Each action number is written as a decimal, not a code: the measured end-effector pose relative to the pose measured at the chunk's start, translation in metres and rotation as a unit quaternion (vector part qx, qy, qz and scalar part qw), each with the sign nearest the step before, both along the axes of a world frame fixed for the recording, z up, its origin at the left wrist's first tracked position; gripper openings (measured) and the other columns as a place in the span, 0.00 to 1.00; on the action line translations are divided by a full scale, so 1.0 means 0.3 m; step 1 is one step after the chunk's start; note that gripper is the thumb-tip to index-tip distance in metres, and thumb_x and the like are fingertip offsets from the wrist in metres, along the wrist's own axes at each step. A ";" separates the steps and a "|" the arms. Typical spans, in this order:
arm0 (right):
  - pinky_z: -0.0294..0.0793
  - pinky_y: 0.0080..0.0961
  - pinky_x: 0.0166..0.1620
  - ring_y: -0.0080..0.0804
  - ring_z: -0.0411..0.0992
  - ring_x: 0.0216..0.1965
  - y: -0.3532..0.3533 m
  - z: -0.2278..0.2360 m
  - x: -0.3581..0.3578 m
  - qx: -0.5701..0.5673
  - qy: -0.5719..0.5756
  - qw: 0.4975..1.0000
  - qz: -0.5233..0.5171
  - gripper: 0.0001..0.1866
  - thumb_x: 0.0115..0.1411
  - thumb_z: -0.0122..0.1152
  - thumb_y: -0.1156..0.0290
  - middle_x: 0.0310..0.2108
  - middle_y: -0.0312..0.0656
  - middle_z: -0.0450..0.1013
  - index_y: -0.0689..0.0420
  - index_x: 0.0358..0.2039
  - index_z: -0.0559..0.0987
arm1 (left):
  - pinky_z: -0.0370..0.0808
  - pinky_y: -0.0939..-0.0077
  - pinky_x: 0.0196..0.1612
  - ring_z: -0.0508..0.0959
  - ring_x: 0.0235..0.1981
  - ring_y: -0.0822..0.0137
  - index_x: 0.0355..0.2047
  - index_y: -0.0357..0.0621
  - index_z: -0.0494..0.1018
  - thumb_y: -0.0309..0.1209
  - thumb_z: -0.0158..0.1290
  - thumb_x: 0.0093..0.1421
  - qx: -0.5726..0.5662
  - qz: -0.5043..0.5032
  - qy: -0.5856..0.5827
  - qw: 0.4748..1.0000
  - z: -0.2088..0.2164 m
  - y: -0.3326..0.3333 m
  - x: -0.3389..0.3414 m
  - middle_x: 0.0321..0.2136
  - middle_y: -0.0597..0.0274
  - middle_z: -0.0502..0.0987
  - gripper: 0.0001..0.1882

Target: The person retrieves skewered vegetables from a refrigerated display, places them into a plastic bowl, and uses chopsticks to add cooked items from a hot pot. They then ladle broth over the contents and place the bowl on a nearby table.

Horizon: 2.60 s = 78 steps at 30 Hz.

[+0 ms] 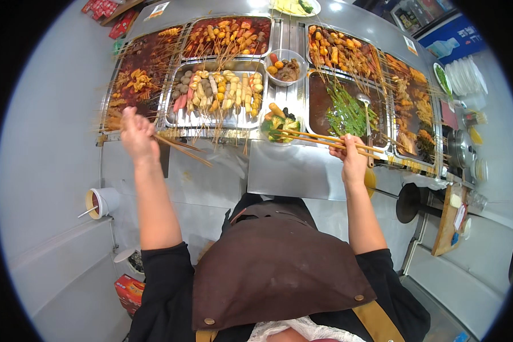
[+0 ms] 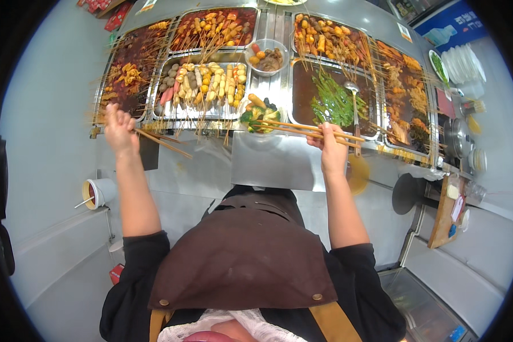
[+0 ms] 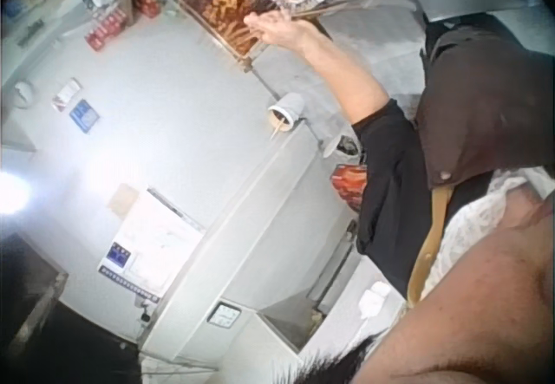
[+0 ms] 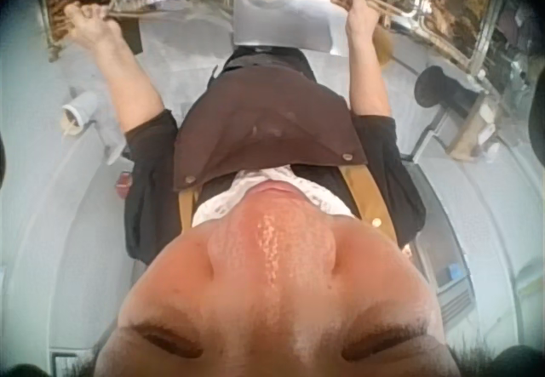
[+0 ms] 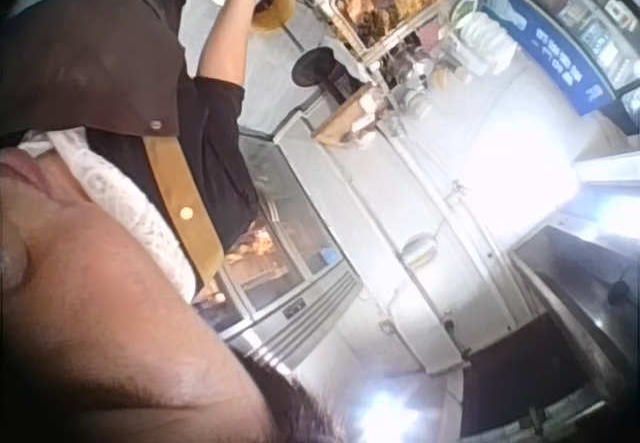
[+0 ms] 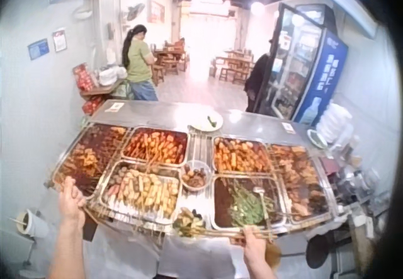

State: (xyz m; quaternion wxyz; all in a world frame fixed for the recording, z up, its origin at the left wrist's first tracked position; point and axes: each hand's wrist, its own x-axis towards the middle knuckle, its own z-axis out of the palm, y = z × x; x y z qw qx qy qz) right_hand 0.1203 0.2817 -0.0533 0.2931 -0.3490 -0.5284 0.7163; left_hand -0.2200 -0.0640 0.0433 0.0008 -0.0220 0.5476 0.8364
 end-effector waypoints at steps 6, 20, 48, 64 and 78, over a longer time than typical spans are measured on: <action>0.83 0.26 0.33 0.34 0.79 0.28 0.127 -0.011 -0.023 0.095 -0.023 0.994 0.050 0.15 0.70 0.54 0.63 0.31 0.47 0.76 0.65 0.38 0.73 | 0.63 0.79 0.26 0.60 0.22 0.74 0.27 0.49 0.63 0.43 0.43 0.73 0.116 0.169 -0.033 0.978 -0.017 -0.348 0.166 0.20 0.70 0.59 0.18; 0.76 0.20 0.30 0.24 0.76 0.26 0.218 0.243 -0.153 0.293 -0.002 0.908 0.300 0.13 0.69 0.57 0.65 0.25 0.41 0.77 0.63 0.34 0.76 | 0.76 0.78 0.36 0.75 0.36 0.69 0.44 0.39 0.74 0.42 0.45 0.73 0.068 0.458 -0.239 0.854 -0.649 -0.863 1.304 0.38 0.59 0.75 0.18; 0.81 0.31 0.37 0.38 0.78 0.33 -0.497 0.132 -0.012 -0.047 -0.001 0.936 0.350 0.15 0.71 0.50 0.59 0.32 0.46 0.75 0.60 0.41 0.74 | 0.78 0.68 0.38 0.79 0.40 0.62 0.48 0.44 0.69 0.40 0.52 0.68 0.045 0.207 -0.570 0.794 -1.193 -1.003 1.910 0.41 0.58 0.76 0.15; 0.80 0.30 0.44 0.37 0.78 0.43 0.009 0.124 0.759 -0.029 0.041 0.989 -0.141 0.20 0.72 0.49 0.57 0.42 0.46 0.75 0.62 0.49 0.73 | 0.77 0.73 0.32 0.80 0.33 0.66 0.47 0.44 0.72 0.39 0.47 0.68 -0.388 -0.224 -0.402 0.799 -1.043 -0.456 0.821 0.39 0.57 0.78 0.14; 0.71 0.41 0.43 0.48 0.72 0.35 0.602 -0.213 0.260 0.328 -0.228 0.915 -0.050 0.19 0.70 0.46 0.58 0.29 0.48 0.74 0.61 0.34 0.78 | 0.77 0.71 0.33 0.81 0.35 0.67 0.47 0.45 0.73 0.41 0.47 0.68 -0.368 -0.235 -0.435 0.788 -1.039 -0.240 1.110 0.40 0.60 0.79 0.15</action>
